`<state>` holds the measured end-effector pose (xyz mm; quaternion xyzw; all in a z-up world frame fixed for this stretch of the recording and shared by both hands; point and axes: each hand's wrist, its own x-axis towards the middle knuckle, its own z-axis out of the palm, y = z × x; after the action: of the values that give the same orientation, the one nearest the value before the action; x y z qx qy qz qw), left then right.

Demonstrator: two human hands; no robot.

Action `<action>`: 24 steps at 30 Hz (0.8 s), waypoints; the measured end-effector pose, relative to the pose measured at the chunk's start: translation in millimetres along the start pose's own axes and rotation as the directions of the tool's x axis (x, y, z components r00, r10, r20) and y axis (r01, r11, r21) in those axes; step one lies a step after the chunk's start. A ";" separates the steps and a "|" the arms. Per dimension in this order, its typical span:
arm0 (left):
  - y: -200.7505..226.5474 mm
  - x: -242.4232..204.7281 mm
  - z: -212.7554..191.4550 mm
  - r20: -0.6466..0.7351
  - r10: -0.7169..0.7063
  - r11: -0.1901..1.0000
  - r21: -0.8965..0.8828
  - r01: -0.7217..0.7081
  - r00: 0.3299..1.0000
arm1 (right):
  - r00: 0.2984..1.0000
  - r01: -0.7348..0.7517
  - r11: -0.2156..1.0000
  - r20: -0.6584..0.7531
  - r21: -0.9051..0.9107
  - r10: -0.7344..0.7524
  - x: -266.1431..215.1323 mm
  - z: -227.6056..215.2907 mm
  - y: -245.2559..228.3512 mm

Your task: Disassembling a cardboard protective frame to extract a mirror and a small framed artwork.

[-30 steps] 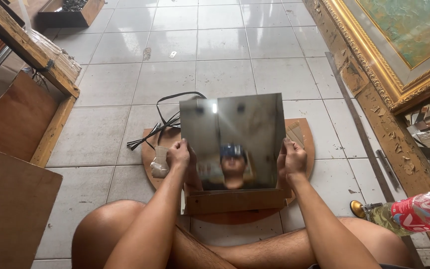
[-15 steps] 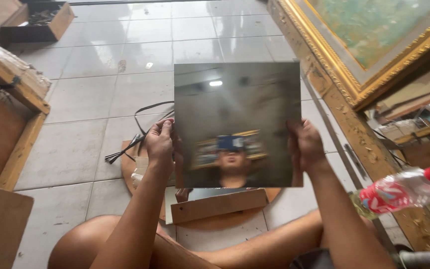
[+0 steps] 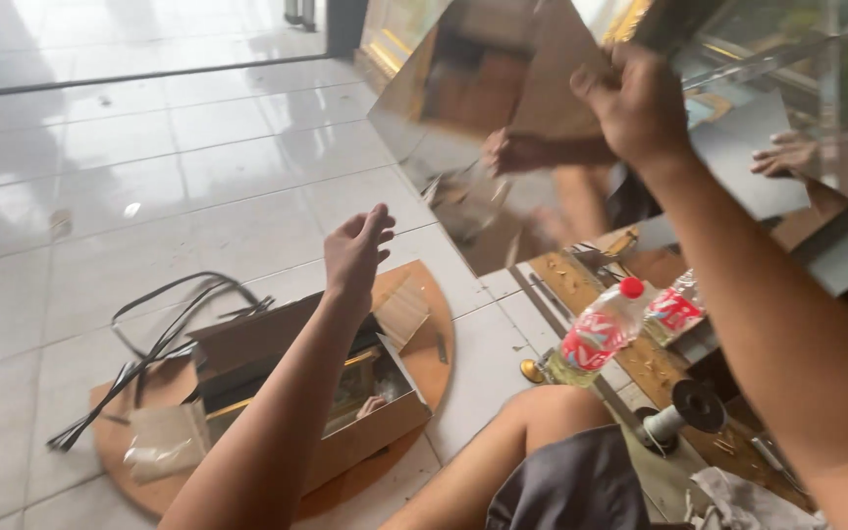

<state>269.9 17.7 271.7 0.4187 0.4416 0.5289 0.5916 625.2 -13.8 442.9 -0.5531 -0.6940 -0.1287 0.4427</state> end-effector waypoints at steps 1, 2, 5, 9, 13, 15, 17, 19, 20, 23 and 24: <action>9.6 -4.2 16.6 0.033 0.008 1.000 0.017 -0.009 0.999 | 0.999 0.051 0.993 -0.007 -0.108 -0.052 11.2 -17.2 4.9; 17.5 -9.7 32.9 0.063 0.014 0.999 0.031 -0.016 0.998 | 0.995 0.101 0.972 -0.003 -0.213 -0.104 21.7 -33.9 10.0; 23.9 -8.7 73.4 0.141 0.015 0.999 0.038 -0.020 0.990 | 0.984 -0.143 0.953 0.063 -0.269 0.165 30.6 -75.4 -16.7; 14.2 1.3 113.9 0.195 0.007 0.999 0.034 -0.014 0.981 | 0.990 -0.040 0.959 0.118 -0.282 0.076 34.6 -100.4 37.2; 12.2 -2.3 140.4 0.253 -0.068 0.996 0.081 0.049 0.965 | 0.921 -0.256 0.833 0.139 -0.491 0.365 20.1 -110.9 54.5; 6.7 -3.7 155.8 0.285 -0.106 0.989 0.126 0.072 0.953 | 0.867 -0.326 0.758 0.140 -0.564 0.477 8.1 -115.3 61.3; -6.1 0.9 170.9 0.301 -0.113 0.985 0.162 0.066 0.947 | 0.778 -0.402 0.676 0.159 -0.618 0.608 -2.3 -116.4 64.1; -30.6 13.9 186.6 0.350 -0.059 0.992 0.121 0.017 0.935 | 0.769 -0.389 0.650 0.159 -0.653 0.619 -10.7 -117.4 74.5; -45.0 19.0 193.6 0.388 -0.010 0.997 0.079 -0.022 0.922 | 0.758 -0.370 0.628 0.168 -0.685 0.630 -17.3 -117.0 80.3; -56.1 19.4 217.9 0.427 -0.041 0.996 0.088 0.003 0.903 | 0.742 -0.356 0.620 0.192 -0.699 0.642 -24.1 -113.9 112.3; -59.0 18.2 224.3 0.430 -0.045 0.996 0.092 0.006 0.901 | 0.738 -0.361 0.617 0.190 -0.699 0.647 -26.2 -110.9 117.9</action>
<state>502.5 24.2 271.6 0.5452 0.3280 0.3950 0.6627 781.4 -63.2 450.2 -0.8564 -0.4999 -0.0920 0.0904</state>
